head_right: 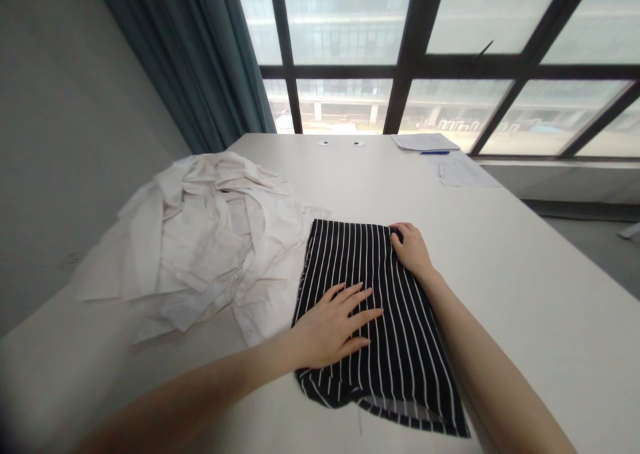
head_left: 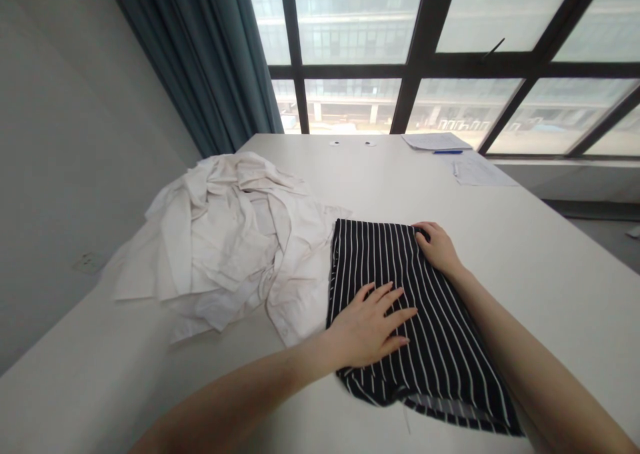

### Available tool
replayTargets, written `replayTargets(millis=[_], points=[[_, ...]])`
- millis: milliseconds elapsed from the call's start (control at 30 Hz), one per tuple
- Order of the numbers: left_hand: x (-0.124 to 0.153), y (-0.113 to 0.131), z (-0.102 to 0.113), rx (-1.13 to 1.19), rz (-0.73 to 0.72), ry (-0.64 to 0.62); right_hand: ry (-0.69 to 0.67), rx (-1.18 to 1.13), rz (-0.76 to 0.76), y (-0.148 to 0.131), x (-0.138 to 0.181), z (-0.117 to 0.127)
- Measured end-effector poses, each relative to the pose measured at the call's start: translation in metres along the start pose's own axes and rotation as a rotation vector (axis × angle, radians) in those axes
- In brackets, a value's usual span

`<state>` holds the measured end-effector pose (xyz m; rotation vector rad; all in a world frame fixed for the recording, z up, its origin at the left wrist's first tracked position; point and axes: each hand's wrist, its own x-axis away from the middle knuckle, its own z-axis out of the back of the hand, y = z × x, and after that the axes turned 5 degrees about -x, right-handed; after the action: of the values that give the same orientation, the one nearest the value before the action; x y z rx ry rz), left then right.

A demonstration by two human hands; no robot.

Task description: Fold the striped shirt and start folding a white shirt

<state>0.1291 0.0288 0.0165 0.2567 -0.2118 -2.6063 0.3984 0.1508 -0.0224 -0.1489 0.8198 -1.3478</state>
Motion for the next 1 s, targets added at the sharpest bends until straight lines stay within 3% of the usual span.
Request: replayTargets(millis=[367, 700, 867, 1000], points=[[0.0, -0.009, -0.005, -0.087, 0.189, 0.05, -0.004, -0.002, 0.013, 0.001, 0.0, 0.0], [-0.003, -0.059, 0.006, -0.165, 0.403, 0.048, -0.002, 0.024, 0.018, 0.001, 0.0, -0.002], [-0.002, -0.083, 0.005, -0.148, 0.494, 0.109, 0.039, 0.057, 0.021, -0.005, 0.002, 0.0], [-0.002, -0.088, 0.002, -0.113, 0.511, 0.142, 0.088, 0.19, 0.134, -0.02, 0.002, 0.008]])
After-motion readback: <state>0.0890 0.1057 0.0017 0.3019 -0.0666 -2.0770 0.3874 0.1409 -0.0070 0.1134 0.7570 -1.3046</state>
